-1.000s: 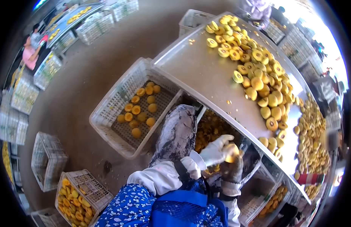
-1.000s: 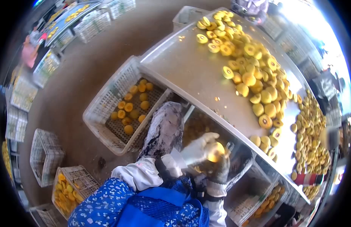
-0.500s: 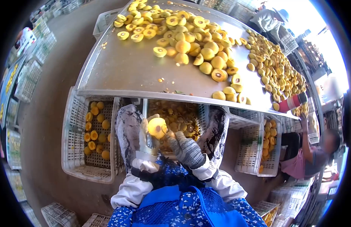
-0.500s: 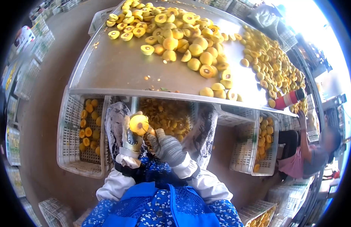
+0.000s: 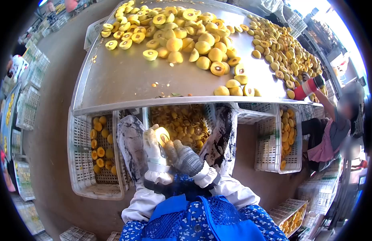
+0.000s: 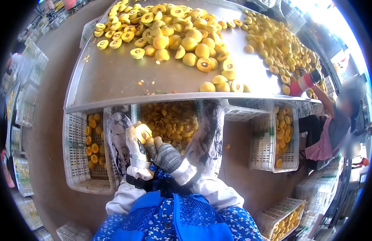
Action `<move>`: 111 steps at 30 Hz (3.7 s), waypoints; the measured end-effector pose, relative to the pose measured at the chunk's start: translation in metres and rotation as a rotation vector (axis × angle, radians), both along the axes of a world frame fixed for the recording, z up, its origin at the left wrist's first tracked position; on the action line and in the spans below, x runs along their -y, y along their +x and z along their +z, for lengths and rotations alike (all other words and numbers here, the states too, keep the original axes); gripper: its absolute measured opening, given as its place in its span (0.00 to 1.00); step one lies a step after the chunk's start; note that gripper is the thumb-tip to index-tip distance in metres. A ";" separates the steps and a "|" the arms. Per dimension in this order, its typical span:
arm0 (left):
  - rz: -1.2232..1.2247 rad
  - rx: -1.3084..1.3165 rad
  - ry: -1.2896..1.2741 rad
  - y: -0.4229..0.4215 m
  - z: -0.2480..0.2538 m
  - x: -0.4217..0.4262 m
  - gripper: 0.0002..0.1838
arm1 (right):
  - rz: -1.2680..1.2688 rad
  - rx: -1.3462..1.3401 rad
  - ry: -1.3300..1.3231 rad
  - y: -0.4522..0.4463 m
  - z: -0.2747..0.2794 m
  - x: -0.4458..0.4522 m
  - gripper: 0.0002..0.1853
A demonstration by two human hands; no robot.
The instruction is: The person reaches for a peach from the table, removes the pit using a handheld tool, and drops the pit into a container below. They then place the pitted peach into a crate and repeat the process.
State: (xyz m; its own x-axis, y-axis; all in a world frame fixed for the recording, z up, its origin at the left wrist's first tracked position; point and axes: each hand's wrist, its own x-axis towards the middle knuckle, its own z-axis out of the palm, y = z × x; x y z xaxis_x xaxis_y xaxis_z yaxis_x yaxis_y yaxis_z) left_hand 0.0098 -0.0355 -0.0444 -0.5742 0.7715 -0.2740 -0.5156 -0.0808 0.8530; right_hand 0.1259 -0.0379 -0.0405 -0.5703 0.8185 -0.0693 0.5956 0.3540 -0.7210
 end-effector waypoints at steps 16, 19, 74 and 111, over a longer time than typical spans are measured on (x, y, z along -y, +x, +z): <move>0.015 -0.086 -0.087 0.009 0.028 -0.011 0.17 | -0.064 -0.075 -0.078 0.005 0.015 -0.007 0.17; 0.046 -0.125 -0.062 0.014 0.035 -0.014 0.14 | -0.079 -0.117 0.082 0.001 -0.002 -0.003 0.14; 0.067 -0.802 0.097 -0.001 -0.001 -0.011 0.12 | -0.050 -0.496 -0.292 -0.004 -0.016 -0.007 0.14; 0.155 -0.682 0.036 -0.026 0.037 0.025 0.14 | 0.136 -0.491 -0.281 -0.030 0.050 0.008 0.19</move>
State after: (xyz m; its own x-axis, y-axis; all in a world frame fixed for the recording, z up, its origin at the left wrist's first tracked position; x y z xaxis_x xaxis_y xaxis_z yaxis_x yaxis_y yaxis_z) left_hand -0.0164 -0.0609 -0.0078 -0.7134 0.6684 0.2106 0.1533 -0.1444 0.9776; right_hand 0.0958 -0.0464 0.0090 -0.6892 0.7241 0.0258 0.1301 0.1588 -0.9787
